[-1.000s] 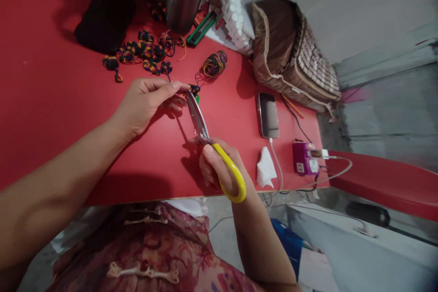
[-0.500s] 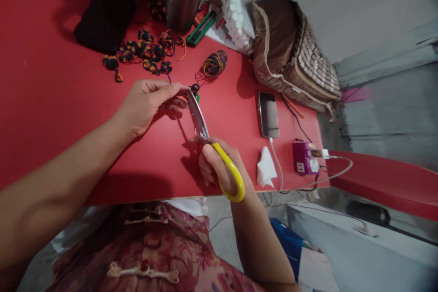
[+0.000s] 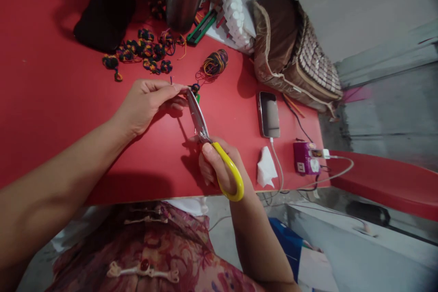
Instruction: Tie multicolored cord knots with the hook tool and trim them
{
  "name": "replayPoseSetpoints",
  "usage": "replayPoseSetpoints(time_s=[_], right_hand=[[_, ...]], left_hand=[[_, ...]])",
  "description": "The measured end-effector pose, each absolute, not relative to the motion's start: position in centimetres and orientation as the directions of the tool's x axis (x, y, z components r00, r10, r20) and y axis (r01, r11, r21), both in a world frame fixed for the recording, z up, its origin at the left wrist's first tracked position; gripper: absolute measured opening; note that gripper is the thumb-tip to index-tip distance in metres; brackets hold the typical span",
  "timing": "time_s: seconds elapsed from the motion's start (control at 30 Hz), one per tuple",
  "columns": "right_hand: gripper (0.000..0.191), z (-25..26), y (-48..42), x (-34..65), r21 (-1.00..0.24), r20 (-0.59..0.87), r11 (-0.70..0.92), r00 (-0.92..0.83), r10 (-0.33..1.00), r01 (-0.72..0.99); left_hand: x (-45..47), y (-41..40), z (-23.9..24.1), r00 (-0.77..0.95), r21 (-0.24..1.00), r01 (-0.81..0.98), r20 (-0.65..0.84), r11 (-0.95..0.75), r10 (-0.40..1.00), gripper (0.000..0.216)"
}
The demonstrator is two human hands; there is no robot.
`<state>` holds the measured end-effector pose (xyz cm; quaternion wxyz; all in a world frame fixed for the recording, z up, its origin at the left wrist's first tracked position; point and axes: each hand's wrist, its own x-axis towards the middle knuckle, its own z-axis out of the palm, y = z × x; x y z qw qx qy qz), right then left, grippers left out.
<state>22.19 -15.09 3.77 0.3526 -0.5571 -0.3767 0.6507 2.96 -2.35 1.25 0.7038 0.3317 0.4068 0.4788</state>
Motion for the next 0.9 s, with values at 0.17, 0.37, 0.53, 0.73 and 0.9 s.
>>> replayPoseSetpoints(time_s=[0.17, 0.37, 0.53, 0.73, 0.9], right_hand=[[0.06, 3.62, -15.07, 22.14, -0.879, -0.464, -0.473, -0.123, 0.877, -0.059], [0.061, 3.53, -15.17, 22.17, -0.885, -0.456, -0.464, -0.117, 0.882, -0.046], [0.06, 3.72, -15.12, 22.07, -0.891, -0.45, -0.453, -0.112, 0.886, -0.008], [0.057, 3.93, -15.08, 21.79, -0.895, -0.447, -0.445, -0.067, 0.892, 0.044], [0.049, 3.27, -15.46, 21.94, -0.898, -0.427, -0.422, -0.013, 0.904, 0.125]], left_hand=[[2.88, -2.4, 1.17, 0.22, 0.86, -0.395, -0.252, 0.322, 0.942, 0.026], [2.65, -2.37, 0.54, 0.229, 0.888, -0.375, -0.189, 0.265, 0.955, 0.018], [2.64, -2.35, 0.52, 0.234, 0.904, -0.361, -0.149, 0.228, 0.961, 0.019], [2.73, -2.44, 1.25, 0.211, 0.911, -0.322, -0.195, 0.257, 0.958, 0.019], [2.66, -2.41, 0.99, 0.21, 0.909, -0.34, -0.177, 0.242, 0.962, 0.018]])
